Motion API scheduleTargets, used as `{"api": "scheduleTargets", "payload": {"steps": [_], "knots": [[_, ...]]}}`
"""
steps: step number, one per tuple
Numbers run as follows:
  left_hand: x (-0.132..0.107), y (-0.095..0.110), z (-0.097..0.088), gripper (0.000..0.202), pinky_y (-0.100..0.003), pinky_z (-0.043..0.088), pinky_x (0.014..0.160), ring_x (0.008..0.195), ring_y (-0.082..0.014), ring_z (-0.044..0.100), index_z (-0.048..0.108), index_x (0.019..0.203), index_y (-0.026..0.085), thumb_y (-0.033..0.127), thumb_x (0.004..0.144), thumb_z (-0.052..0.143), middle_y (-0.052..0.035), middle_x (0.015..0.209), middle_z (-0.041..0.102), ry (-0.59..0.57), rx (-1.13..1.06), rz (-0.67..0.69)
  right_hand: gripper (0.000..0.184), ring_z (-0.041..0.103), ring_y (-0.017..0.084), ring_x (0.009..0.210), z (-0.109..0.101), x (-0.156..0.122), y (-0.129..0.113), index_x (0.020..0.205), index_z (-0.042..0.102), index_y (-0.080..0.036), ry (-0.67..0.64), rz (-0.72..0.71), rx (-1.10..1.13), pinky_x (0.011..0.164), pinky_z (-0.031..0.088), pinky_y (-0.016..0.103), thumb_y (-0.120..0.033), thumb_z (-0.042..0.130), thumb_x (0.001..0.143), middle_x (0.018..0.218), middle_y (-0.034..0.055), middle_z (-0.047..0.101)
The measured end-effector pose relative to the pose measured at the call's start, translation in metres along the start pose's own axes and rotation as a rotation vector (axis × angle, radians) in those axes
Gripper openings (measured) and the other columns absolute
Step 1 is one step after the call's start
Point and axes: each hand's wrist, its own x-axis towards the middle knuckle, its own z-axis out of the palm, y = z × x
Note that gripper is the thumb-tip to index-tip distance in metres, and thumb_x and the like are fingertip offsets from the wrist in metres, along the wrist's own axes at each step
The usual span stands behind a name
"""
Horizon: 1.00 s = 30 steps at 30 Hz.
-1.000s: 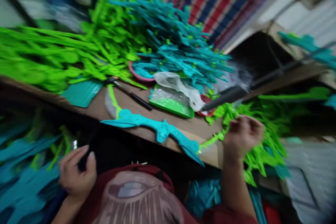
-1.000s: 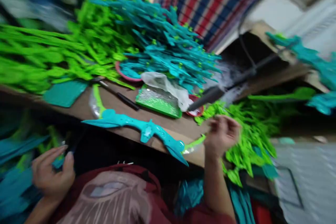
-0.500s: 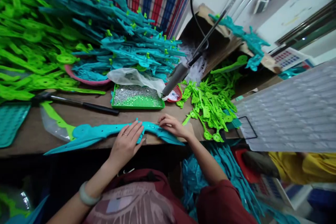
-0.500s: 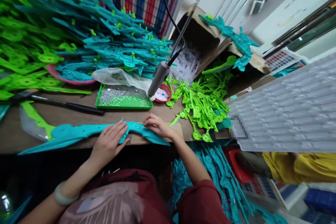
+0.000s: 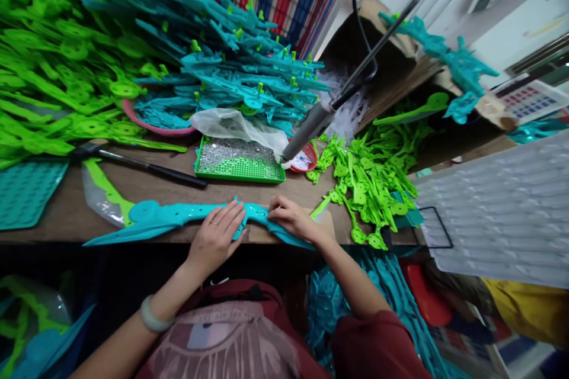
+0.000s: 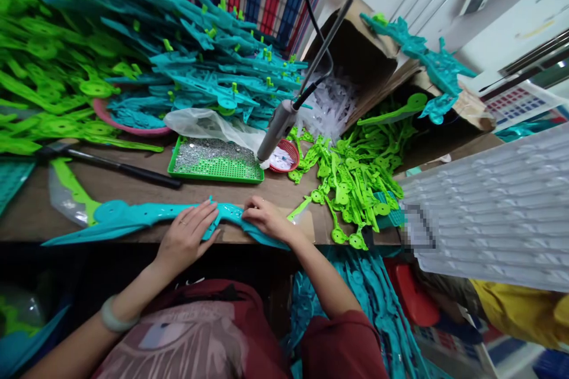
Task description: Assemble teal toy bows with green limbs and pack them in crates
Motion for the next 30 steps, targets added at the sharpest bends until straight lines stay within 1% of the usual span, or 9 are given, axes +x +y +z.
{"api": "scheduleTargets", "payload": {"steps": [3,5,8,10,13,16,20,24,30], "knots": [[-0.001,0.0,-0.003,0.044,-0.048,0.046,0.108,0.134,-0.0316,0.057,0.053,0.137,0.012,0.021,0.095,0.062,-0.0192,0.137,0.064,0.04,-0.033,-0.003,0.019,0.062,0.017,0.096,0.0,-0.002,-0.007,0.103,0.07,-0.019,0.058,0.03,0.065,0.085,0.053,0.031,-0.029,0.053,0.101,0.103,0.0082,0.062],[0.001,-0.001,-0.01,0.04,-0.046,0.048,0.107,0.131,-0.031,0.06,0.057,0.133,0.013,0.021,0.095,0.063,-0.0189,0.133,0.067,0.067,-0.034,0.018,0.022,0.062,0.019,0.097,-0.003,-0.006,-0.024,0.114,0.066,-0.019,0.123,0.079,0.016,0.085,0.054,0.033,-0.032,0.056,0.099,0.105,0.0097,0.064],[0.016,-0.007,-0.028,0.031,-0.043,0.051,0.103,0.122,-0.0297,0.066,0.064,0.123,0.014,0.027,0.095,0.064,-0.0171,0.128,0.07,0.067,-0.043,0.073,0.032,0.059,0.024,0.098,-0.015,-0.018,-0.061,0.124,0.06,-0.017,0.141,0.145,-0.265,0.084,0.052,0.039,-0.036,0.058,0.098,0.111,0.0134,0.066],[0.031,-0.015,-0.042,0.029,-0.041,0.053,0.097,0.112,-0.0285,0.07,0.068,0.115,0.016,0.037,0.095,0.064,-0.0145,0.12,0.074,0.044,-0.079,0.09,0.026,0.057,0.027,0.096,-0.024,-0.027,-0.084,0.118,0.063,-0.018,0.13,0.165,-0.469,0.082,0.05,0.041,-0.034,0.056,0.099,0.111,0.014,0.067],[0.057,-0.028,-0.057,0.037,-0.037,0.055,0.085,0.095,-0.0263,0.074,0.071,0.105,0.018,0.052,0.096,0.059,-0.0097,0.103,0.078,-0.024,-0.118,0.086,0.018,0.056,0.027,0.097,-0.035,-0.038,-0.103,0.108,0.066,-0.02,0.227,0.206,-0.629,0.083,0.047,0.043,-0.028,0.053,0.1,0.108,0.0121,0.069],[0.08,-0.038,-0.062,0.044,-0.035,0.052,0.074,0.081,-0.0243,0.072,0.071,0.097,0.018,0.058,0.097,0.053,-0.0072,0.09,0.077,-0.108,-0.125,0.089,0.02,0.057,0.027,0.099,-0.041,-0.044,-0.101,0.114,0.066,-0.02,0.328,0.224,-0.707,0.087,0.045,0.043,-0.028,0.053,0.1,0.111,0.0111,0.07],[0.099,-0.048,-0.061,0.048,-0.031,0.046,0.067,0.076,-0.0221,0.07,0.071,0.091,0.019,0.061,0.098,0.048,-0.0054,0.084,0.075,-0.172,-0.152,0.078,0.025,0.058,0.027,0.1,-0.045,-0.04,-0.089,0.121,0.064,-0.018,0.432,0.248,-0.748,0.089,0.043,0.042,-0.028,0.052,0.101,0.114,0.0112,0.071],[0.111,-0.055,-0.056,0.049,-0.03,0.043,0.065,0.072,-0.0205,0.068,0.07,0.088,0.019,0.062,0.098,0.048,-0.0043,0.079,0.073,-0.212,-0.169,0.053,0.025,0.057,0.026,0.1,-0.054,-0.031,-0.081,0.12,0.064,-0.019,0.407,0.255,-0.769,0.086,0.04,0.041,-0.03,0.051,0.102,0.113,0.0098,0.072],[0.12,-0.045,-0.056,0.044,-0.03,0.043,0.061,0.068,-0.0217,0.067,0.07,0.086,0.017,0.059,0.094,0.057,-0.0068,0.077,0.073,-0.26,-0.141,-0.001,0.021,0.057,0.023,0.09,-0.073,-0.025,-0.067,0.101,0.07,-0.02,0.36,0.16,-0.695,0.081,0.041,0.036,-0.03,0.052,0.102,0.09,0.0072,0.072]]}}
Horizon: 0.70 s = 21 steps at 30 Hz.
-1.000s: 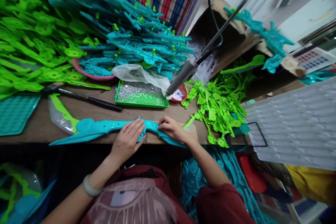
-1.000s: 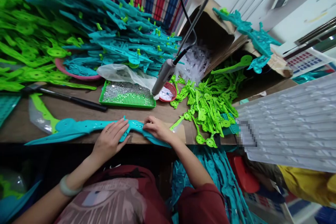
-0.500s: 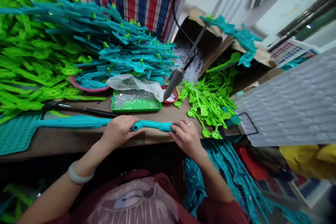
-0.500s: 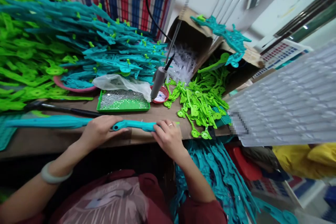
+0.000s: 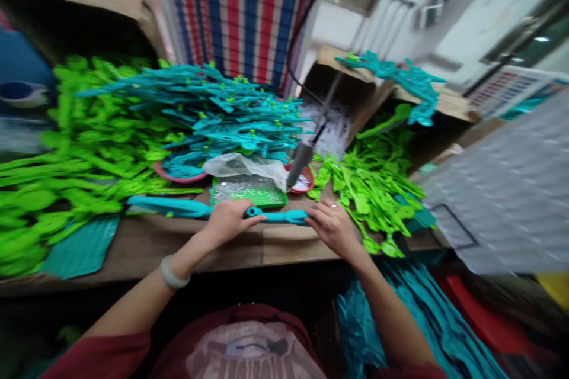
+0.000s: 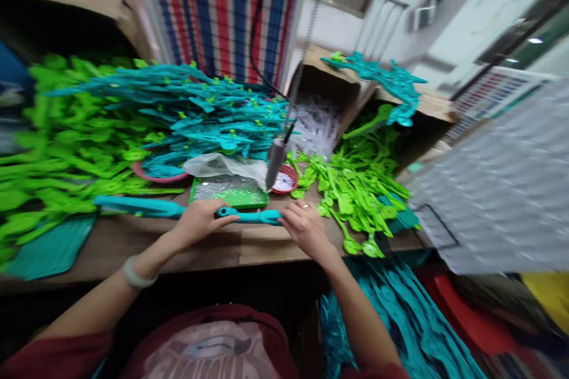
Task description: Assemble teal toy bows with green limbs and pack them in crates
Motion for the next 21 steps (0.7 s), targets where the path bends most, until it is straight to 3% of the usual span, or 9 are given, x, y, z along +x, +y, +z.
{"api": "scheduleTargets", "payload": {"steps": [3,6,9,11,15,21], "knots": [[-0.003,-0.007,-0.023,0.036,-0.03,0.051,0.072,0.084,-0.0224,0.071,0.07,0.105,0.019,0.052,0.091,0.067,-0.0064,0.093,0.076,-0.035,0.03,0.011,0.021,0.057,0.022,0.086,0.003,0.009,0.015,0.097,0.07,-0.019,-0.01,-0.045,0.053,0.079,0.044,0.035,-0.031,0.053,0.101,0.087,0.0071,0.07],[-0.02,-0.032,-0.067,0.032,-0.039,0.052,0.093,0.109,-0.0267,0.067,0.066,0.117,0.019,0.039,0.093,0.066,-0.0107,0.115,0.073,0.001,0.105,-0.009,0.02,0.059,0.022,0.087,0.007,0.019,0.028,0.1,0.069,-0.019,-0.02,-0.079,0.112,0.078,0.047,0.035,-0.031,0.053,0.101,0.09,0.0072,0.071],[-0.041,-0.065,-0.111,0.021,-0.04,0.052,0.094,0.105,-0.0257,0.067,0.069,0.108,0.02,0.033,0.096,0.059,-0.0098,0.112,0.072,-0.001,0.147,-0.056,0.019,0.062,0.022,0.086,0.011,0.026,0.036,0.103,0.068,-0.021,-0.019,-0.105,0.161,0.08,0.05,0.035,-0.031,0.053,0.101,0.093,0.0062,0.072],[-0.049,-0.084,-0.127,0.021,-0.036,0.053,0.091,0.101,-0.0227,0.069,0.07,0.107,0.021,0.033,0.097,0.056,-0.008,0.11,0.073,-0.026,0.088,-0.069,0.018,0.064,0.021,0.086,0.013,0.028,0.04,0.103,0.068,-0.023,-0.012,-0.113,0.171,0.079,0.051,0.035,-0.032,0.053,0.1,0.094,0.0057,0.073],[-0.048,-0.1,-0.13,0.023,-0.035,0.051,0.096,0.107,-0.0223,0.067,0.072,0.109,0.023,0.036,0.096,0.059,-0.0082,0.117,0.071,-0.05,0.047,-0.026,0.017,0.067,0.022,0.087,0.015,0.029,0.042,0.105,0.068,-0.024,0.0,-0.128,0.165,0.075,0.053,0.035,-0.032,0.053,0.1,0.095,0.0061,0.073],[-0.042,-0.104,-0.124,0.026,-0.031,0.052,0.087,0.095,-0.0205,0.066,0.072,0.099,0.021,0.041,0.099,0.055,-0.0081,0.099,0.07,-0.106,-0.024,0.06,0.02,0.07,0.022,0.086,0.013,0.03,0.039,0.105,0.069,-0.025,0.002,-0.118,0.162,0.074,0.055,0.035,-0.033,0.051,0.1,0.094,0.0075,0.074]]}}
